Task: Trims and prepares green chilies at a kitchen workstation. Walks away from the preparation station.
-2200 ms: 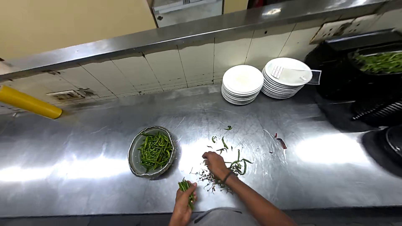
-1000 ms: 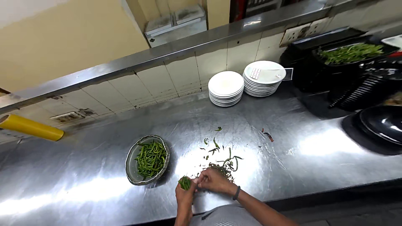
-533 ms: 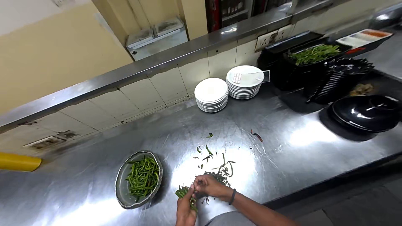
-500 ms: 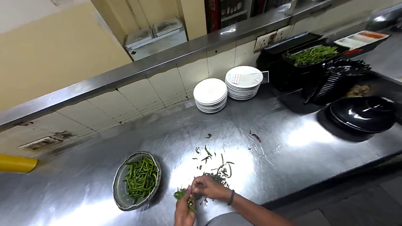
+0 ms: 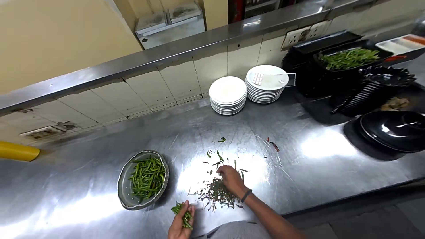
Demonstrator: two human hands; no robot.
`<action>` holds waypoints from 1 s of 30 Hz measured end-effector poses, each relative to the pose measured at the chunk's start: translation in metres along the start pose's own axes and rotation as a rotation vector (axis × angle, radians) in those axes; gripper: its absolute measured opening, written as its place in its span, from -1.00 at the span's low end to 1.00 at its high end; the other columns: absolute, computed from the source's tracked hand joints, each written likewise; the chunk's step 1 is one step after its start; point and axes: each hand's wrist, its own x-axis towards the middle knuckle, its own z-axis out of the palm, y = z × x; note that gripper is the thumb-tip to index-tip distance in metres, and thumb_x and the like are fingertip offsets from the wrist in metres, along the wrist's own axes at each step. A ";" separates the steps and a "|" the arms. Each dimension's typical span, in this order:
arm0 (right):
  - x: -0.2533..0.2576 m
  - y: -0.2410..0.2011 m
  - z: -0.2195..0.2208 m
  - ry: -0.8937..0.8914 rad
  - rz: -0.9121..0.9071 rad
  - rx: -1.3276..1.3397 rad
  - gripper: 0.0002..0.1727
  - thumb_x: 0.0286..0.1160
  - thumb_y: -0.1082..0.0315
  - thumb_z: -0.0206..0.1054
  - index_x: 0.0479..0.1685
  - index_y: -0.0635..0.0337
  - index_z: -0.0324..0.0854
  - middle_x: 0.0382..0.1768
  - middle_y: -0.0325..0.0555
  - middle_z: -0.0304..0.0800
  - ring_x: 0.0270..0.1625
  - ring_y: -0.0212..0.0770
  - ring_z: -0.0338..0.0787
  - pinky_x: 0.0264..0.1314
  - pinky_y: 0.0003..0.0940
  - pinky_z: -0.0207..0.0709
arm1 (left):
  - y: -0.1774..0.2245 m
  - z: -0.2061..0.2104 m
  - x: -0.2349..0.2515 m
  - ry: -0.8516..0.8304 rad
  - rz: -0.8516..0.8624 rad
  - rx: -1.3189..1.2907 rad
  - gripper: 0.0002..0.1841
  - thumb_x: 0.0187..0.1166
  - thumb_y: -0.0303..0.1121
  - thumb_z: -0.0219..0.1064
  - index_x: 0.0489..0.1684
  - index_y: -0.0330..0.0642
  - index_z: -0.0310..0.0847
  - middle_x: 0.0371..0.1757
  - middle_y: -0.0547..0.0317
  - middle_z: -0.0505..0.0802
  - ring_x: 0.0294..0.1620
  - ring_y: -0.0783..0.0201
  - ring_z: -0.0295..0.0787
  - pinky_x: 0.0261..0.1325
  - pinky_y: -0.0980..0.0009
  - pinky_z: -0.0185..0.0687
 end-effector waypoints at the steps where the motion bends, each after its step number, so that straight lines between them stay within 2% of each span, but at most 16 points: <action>1: 0.005 0.007 -0.005 -0.012 0.003 -0.079 -0.69 0.57 0.44 0.22 0.18 0.07 0.77 0.18 0.02 0.81 0.34 0.07 0.72 0.41 0.08 0.56 | -0.003 -0.002 0.001 -0.043 -0.042 0.013 -0.87 0.75 -0.40 0.19 -0.19 -0.23 0.57 -0.50 0.15 0.76 -0.60 0.38 0.74 -0.50 0.54 0.75; 3: 0.017 0.026 -0.009 -0.112 -0.082 -0.205 -0.71 0.56 0.39 0.28 0.17 0.05 0.76 0.13 0.01 0.84 0.32 0.11 0.71 0.43 0.13 0.45 | -0.011 0.000 0.003 -0.116 -0.125 0.059 -0.78 0.79 -0.34 0.14 -0.28 -0.21 0.56 -0.60 0.24 0.66 -0.75 0.48 0.56 -0.68 0.65 0.57; 5: 0.024 0.035 -0.008 -0.159 -0.187 -0.281 -0.71 0.61 0.36 0.20 0.16 0.01 0.77 0.04 -0.03 0.86 0.25 0.10 0.72 0.40 0.14 0.39 | -0.018 0.005 0.003 -0.151 -0.169 0.163 -0.80 0.79 -0.33 0.16 -0.27 -0.19 0.54 -0.61 0.26 0.62 -0.78 0.50 0.49 -0.72 0.66 0.50; 7: 0.024 0.033 -0.011 -0.125 -0.208 -0.259 -0.67 0.61 0.36 0.14 0.19 -0.01 0.76 0.08 -0.03 0.84 0.30 0.10 0.70 0.40 0.16 0.42 | -0.023 0.011 0.000 -0.158 -0.162 0.268 -0.85 0.77 -0.32 0.20 -0.19 -0.17 0.54 -0.60 0.26 0.61 -0.78 0.50 0.46 -0.73 0.64 0.46; 9: 0.022 0.033 -0.010 -0.017 -0.192 -0.049 -0.64 0.59 0.34 0.12 0.18 -0.02 0.79 0.10 -0.04 0.81 0.25 -0.03 0.73 0.38 0.02 0.53 | -0.026 0.015 -0.002 -0.177 -0.114 0.335 -0.88 0.77 -0.32 0.22 -0.05 -0.18 0.54 -0.54 0.23 0.63 -0.75 0.47 0.48 -0.72 0.61 0.47; 11: 0.021 0.027 -0.010 0.053 -0.157 0.318 -0.71 0.63 0.29 0.21 0.11 0.08 0.82 -0.02 -0.09 0.81 -0.02 -0.23 0.78 0.14 -0.22 0.66 | -0.028 0.019 0.000 -0.196 -0.043 0.377 -0.84 0.76 -0.34 0.23 0.09 -0.22 0.55 -0.47 0.19 0.67 -0.71 0.46 0.53 -0.69 0.61 0.50; 13: 0.016 0.015 -0.010 0.012 -0.105 0.629 -0.75 0.61 0.21 0.35 0.02 0.15 0.83 -0.16 -0.17 0.87 -0.21 -0.35 0.80 -0.03 -0.35 0.70 | -0.029 0.022 0.001 -0.192 0.018 0.411 -0.77 0.73 -0.40 0.26 0.22 -0.28 0.55 -0.41 0.14 0.70 -0.65 0.43 0.57 -0.65 0.58 0.52; 16: 0.002 -0.002 -0.006 -0.093 -0.068 0.864 -0.73 0.61 0.18 0.41 -0.06 0.23 0.82 -0.30 -0.21 0.84 -0.30 -0.38 0.78 -0.12 -0.42 0.70 | -0.030 0.029 0.002 -0.183 0.069 0.466 -0.71 0.68 -0.44 0.31 0.30 -0.32 0.57 -0.33 0.08 0.74 -0.61 0.40 0.59 -0.62 0.56 0.54; 20: -0.019 -0.020 0.003 -0.294 0.028 1.134 -0.77 0.60 0.40 0.38 0.11 0.35 0.70 -0.19 -0.05 0.89 -0.21 -0.24 0.87 -0.03 -0.34 0.78 | -0.029 0.040 0.002 -0.203 0.192 0.573 -0.63 0.59 -0.47 0.42 0.34 -0.33 0.63 -0.18 -0.04 0.82 -0.56 0.38 0.61 -0.58 0.54 0.54; 23: -0.028 -0.025 0.017 -0.340 0.064 1.069 -0.77 0.55 0.38 0.44 0.06 0.32 0.73 -0.24 -0.08 0.89 -0.25 -0.26 0.87 -0.08 -0.34 0.78 | -0.031 0.045 0.003 -0.157 0.316 0.613 -0.62 0.52 -0.47 0.49 0.27 -0.38 0.64 -0.22 -0.06 0.82 -0.53 0.35 0.61 -0.54 0.52 0.55; 25: -0.031 -0.024 0.028 -0.305 0.067 0.972 -0.77 0.49 0.35 0.50 0.00 0.29 0.75 -0.29 -0.12 0.88 -0.31 -0.28 0.85 -0.12 -0.35 0.77 | -0.033 0.045 0.005 -0.135 0.374 0.614 -0.70 0.48 -0.50 0.51 0.12 -0.40 0.67 -0.24 -0.07 0.82 -0.52 0.33 0.63 -0.52 0.50 0.57; 27: -0.031 -0.019 0.037 -0.255 0.048 0.880 -0.75 0.45 0.27 0.53 -0.08 0.26 0.74 -0.33 -0.14 0.86 -0.34 -0.28 0.83 -0.15 -0.33 0.76 | -0.034 0.045 0.006 -0.116 0.384 0.613 -0.74 0.50 -0.51 0.49 0.07 -0.42 0.67 -0.28 -0.05 0.81 -0.53 0.33 0.62 -0.52 0.50 0.57; 30: -0.030 -0.016 0.039 -0.219 -0.036 0.753 -0.77 0.48 0.22 0.47 -0.13 0.21 0.76 -0.33 -0.19 0.82 -0.34 -0.33 0.78 -0.15 -0.35 0.70 | -0.032 0.042 0.007 -0.116 0.353 0.604 -0.76 0.58 -0.46 0.42 0.08 -0.42 0.63 -0.32 -0.03 0.78 -0.54 0.34 0.62 -0.52 0.52 0.57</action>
